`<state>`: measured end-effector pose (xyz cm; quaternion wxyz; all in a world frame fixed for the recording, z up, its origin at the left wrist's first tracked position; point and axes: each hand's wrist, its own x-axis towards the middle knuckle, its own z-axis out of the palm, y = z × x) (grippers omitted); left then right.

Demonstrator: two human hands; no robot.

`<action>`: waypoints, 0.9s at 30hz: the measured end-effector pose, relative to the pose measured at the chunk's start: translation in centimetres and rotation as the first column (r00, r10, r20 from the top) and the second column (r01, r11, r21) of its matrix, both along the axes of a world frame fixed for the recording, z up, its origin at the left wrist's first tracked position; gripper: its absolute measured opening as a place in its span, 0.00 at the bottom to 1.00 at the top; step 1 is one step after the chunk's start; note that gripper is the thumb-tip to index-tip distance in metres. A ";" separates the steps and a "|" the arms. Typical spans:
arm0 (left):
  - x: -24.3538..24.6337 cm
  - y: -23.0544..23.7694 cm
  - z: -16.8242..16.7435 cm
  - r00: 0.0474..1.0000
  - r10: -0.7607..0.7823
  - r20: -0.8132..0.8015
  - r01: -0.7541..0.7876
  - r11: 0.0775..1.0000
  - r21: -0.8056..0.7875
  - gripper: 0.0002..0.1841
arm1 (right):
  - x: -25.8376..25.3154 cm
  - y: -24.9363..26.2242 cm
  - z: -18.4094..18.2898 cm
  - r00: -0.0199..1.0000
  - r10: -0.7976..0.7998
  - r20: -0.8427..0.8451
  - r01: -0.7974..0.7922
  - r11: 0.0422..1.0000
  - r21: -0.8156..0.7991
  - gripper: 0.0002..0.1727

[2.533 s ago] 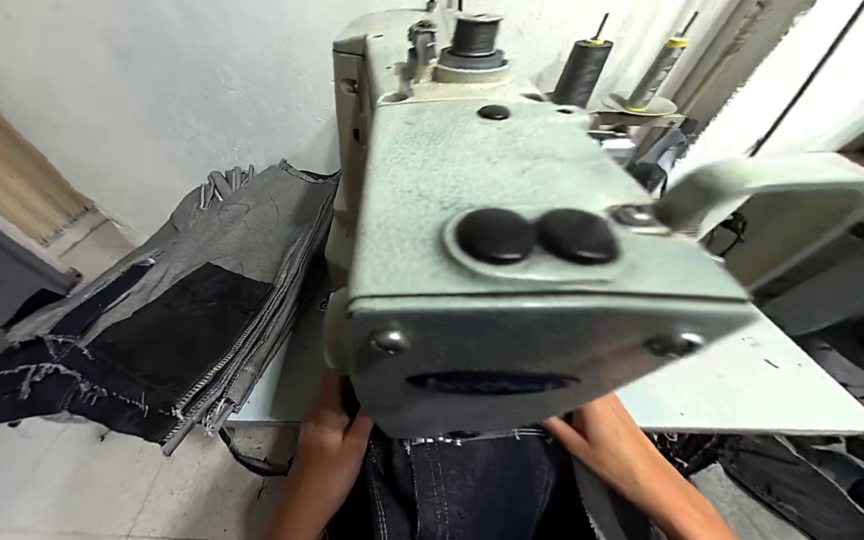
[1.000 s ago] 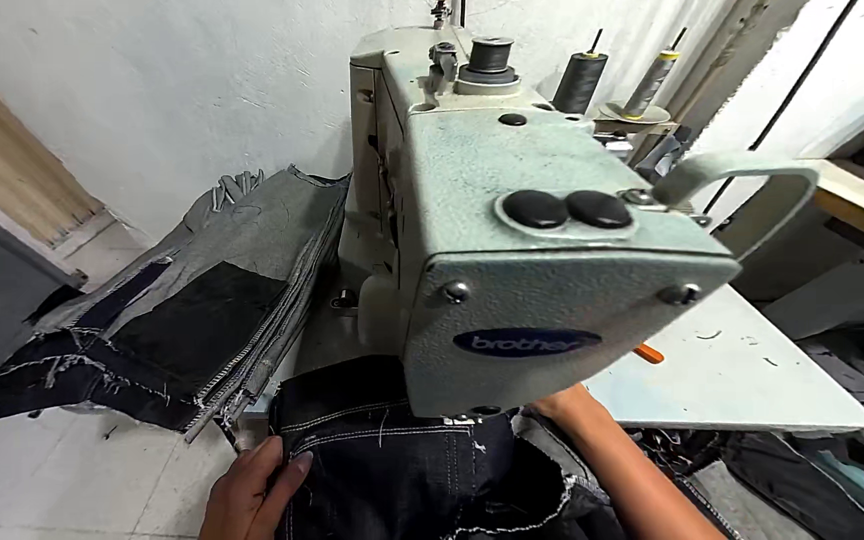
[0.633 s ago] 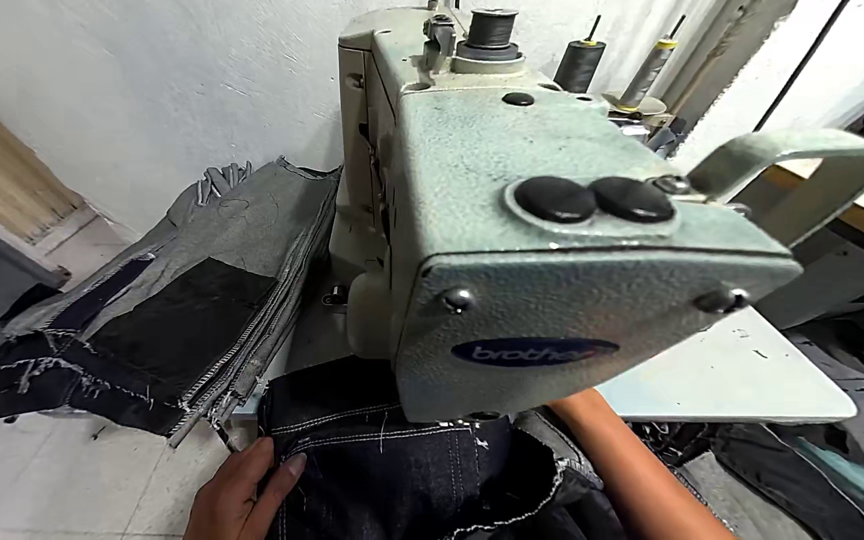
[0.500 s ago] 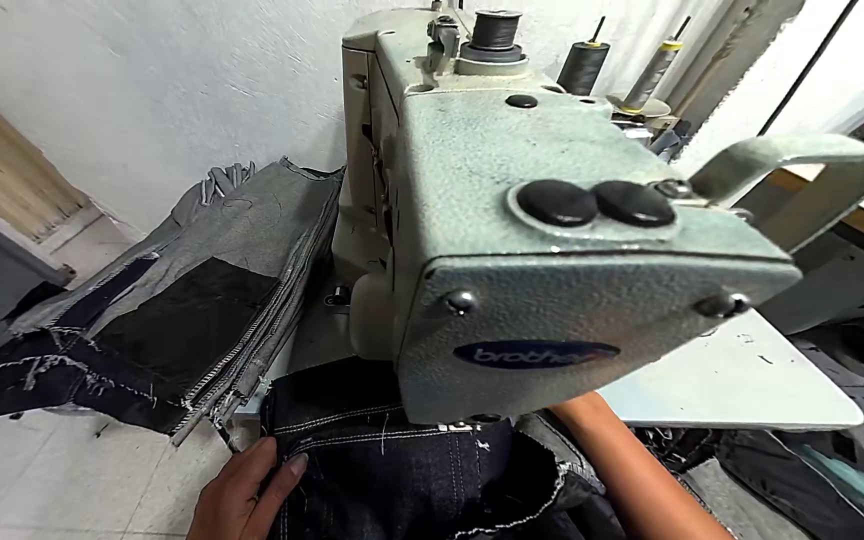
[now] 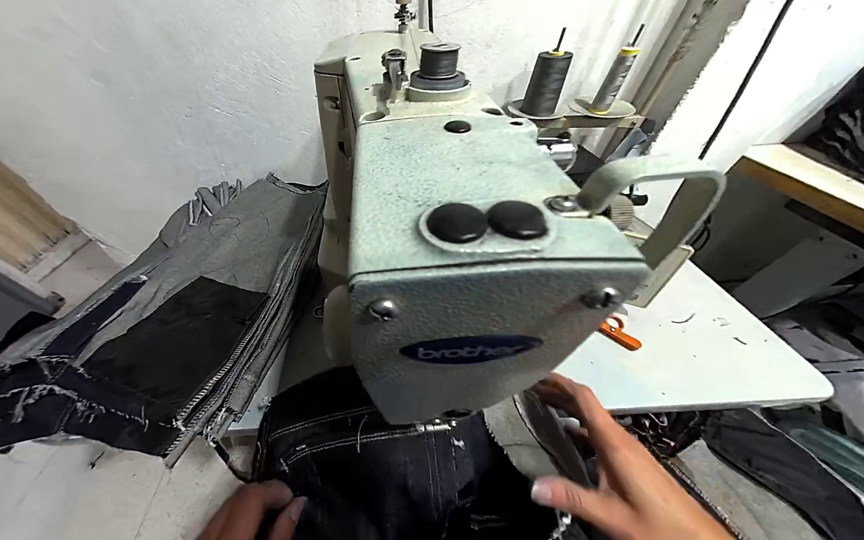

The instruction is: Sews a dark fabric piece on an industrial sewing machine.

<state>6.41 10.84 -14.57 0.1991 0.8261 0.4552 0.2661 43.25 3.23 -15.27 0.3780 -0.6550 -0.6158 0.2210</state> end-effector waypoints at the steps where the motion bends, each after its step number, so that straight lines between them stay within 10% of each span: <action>1: 0.6 -0.6 0.2 0.999 -0.044 0.017 0.044 0.999 -0.013 0.14 | -0.8 -0.9 0.3 0.999 -0.004 -0.042 0.003 0.999 -0.039 0.65; 10: 8.2 -3.6 0.4 0.992 -0.053 -0.114 0.010 0.935 -0.355 0.27 | -1.5 -0.9 -5.8 0.964 -0.141 0.225 0.142 0.990 0.012 0.26; 16: 11.6 -3.1 -0.9 0.989 0.143 0.049 -0.120 0.938 -0.325 0.47 | -0.2 0.1 -10.1 0.924 -0.309 -0.225 0.321 0.947 0.018 0.15; 21: 13.3 -1.8 -0.6 0.933 0.320 0.162 -0.167 0.787 -0.594 0.54 | 1.2 0.6 -8.0 0.803 -0.275 -0.528 0.355 0.934 0.053 0.12; 27: 4.6 2.2 -2.2 0.932 0.247 0.264 -0.253 0.967 -0.009 0.24 | 2.4 -0.4 -4.0 0.971 0.013 -0.238 0.015 0.993 0.115 0.09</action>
